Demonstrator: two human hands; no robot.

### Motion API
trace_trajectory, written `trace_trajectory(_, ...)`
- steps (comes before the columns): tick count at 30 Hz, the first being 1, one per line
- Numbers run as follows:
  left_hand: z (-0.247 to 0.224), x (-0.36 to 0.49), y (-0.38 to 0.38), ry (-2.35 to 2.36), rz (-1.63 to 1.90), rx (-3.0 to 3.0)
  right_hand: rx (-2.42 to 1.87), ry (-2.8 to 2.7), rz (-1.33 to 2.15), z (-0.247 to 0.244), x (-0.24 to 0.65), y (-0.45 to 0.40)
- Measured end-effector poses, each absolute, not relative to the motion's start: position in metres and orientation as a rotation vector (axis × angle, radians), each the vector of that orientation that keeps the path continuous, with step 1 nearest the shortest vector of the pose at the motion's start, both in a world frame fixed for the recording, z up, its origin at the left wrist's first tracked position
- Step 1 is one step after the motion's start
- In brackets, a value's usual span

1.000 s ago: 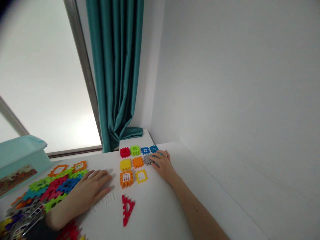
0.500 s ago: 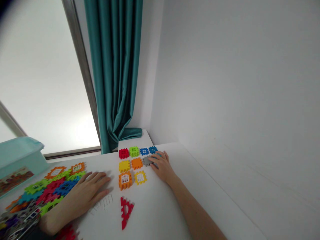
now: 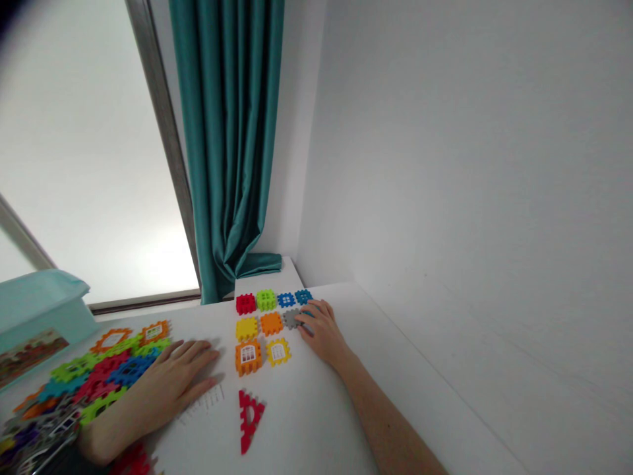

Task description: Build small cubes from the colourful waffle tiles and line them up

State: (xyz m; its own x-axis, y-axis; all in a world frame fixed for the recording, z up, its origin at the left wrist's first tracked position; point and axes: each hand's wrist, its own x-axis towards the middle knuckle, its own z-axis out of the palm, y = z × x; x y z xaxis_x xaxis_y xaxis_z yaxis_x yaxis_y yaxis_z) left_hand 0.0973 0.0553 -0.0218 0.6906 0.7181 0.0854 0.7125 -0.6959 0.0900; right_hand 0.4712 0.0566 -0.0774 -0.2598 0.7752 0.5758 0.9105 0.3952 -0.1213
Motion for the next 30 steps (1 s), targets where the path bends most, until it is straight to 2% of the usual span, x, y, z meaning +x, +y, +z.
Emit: trace_trajectory(30,-0.013,0.100,0.052,1.208,0.127,2.825,-1.369,-2.081,-0.374,-0.067,0.460,0.051)
